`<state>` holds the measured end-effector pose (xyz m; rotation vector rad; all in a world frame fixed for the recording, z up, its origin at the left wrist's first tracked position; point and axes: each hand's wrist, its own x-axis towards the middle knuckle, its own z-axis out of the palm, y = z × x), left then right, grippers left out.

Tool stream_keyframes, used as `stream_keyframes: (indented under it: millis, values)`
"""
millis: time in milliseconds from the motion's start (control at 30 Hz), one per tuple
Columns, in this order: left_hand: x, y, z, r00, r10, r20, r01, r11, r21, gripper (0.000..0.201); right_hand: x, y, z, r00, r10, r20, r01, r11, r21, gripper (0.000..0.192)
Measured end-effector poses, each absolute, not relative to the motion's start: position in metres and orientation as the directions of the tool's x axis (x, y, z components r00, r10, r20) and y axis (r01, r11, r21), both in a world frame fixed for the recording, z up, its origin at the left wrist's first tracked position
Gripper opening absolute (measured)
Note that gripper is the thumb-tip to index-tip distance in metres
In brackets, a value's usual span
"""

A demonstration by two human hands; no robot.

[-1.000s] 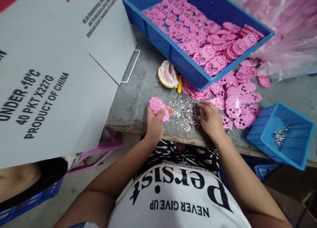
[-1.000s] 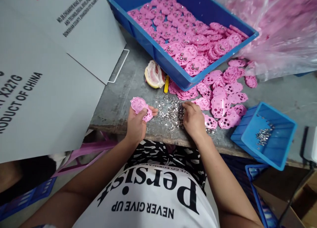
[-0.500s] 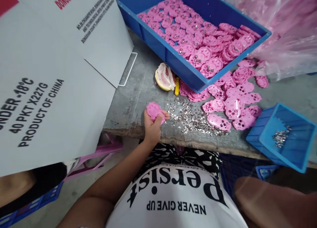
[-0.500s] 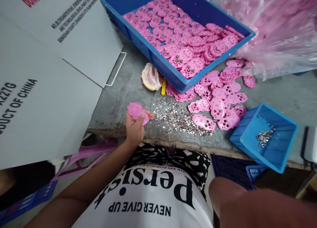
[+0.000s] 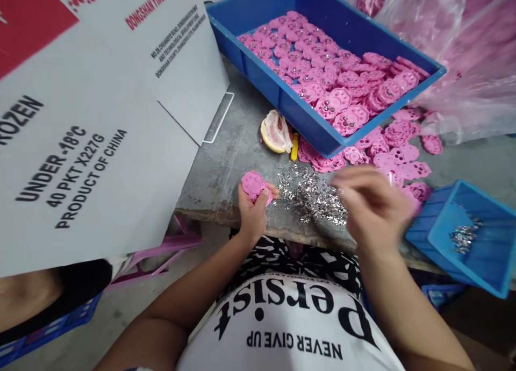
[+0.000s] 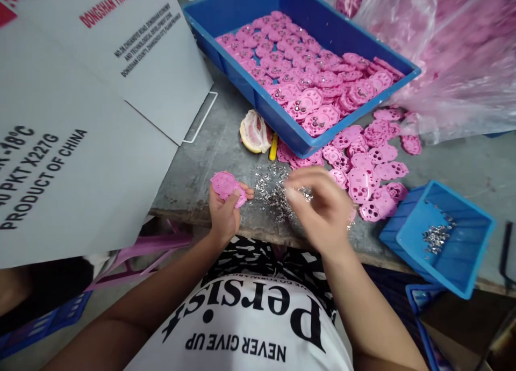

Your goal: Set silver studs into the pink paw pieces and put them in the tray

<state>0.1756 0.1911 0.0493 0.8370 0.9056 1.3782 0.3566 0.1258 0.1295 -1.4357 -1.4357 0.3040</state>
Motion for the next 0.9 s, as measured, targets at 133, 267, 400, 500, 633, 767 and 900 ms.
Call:
stream_keyframes:
  millis: [133,267,400,500,633,767,900]
  values:
    - [0.175,0.193,0.052,-0.029,0.998,-0.057,-0.464,0.037,0.885,0.043,0.351,0.191,0.098,0.069,0.942,0.328,0.847,0.118,-0.518,0.018]
    - [0.174,0.193,0.053,-0.015,0.997,-0.070,-0.465,0.055,0.884,0.043,0.348,0.232,0.092,-0.189,0.967,0.168,0.977,0.202,-0.064,0.028]
    - [0.173,0.192,0.056,0.000,0.997,-0.072,-0.472,0.063,0.879,0.041,0.347,0.250,0.106,-0.426,0.903,-0.043,0.893,0.428,0.137,0.031]
    - [0.172,0.192,0.055,0.022,0.997,-0.075,-0.467,0.076,0.881,0.040,0.348,0.257,0.109,-0.495,0.860,-0.124,0.846,0.510,0.157,0.031]
    - [0.172,0.193,0.052,0.023,0.997,-0.078,-0.476,0.079,0.876,0.047,0.353,0.267,0.103,-0.524,0.839,-0.143,0.823,0.543,0.168,0.032]
    - [0.172,0.193,0.052,0.015,0.996,-0.090,-0.481,0.086,0.872,0.048,0.359,0.271,0.099,-0.558,0.816,-0.152,0.805,0.576,0.143,0.029]
    - [0.173,0.193,0.053,0.016,0.996,-0.082,-0.471,0.080,0.878,0.044,0.364,0.270,0.100,-0.560,0.820,-0.119,0.816,0.571,0.092,0.027]
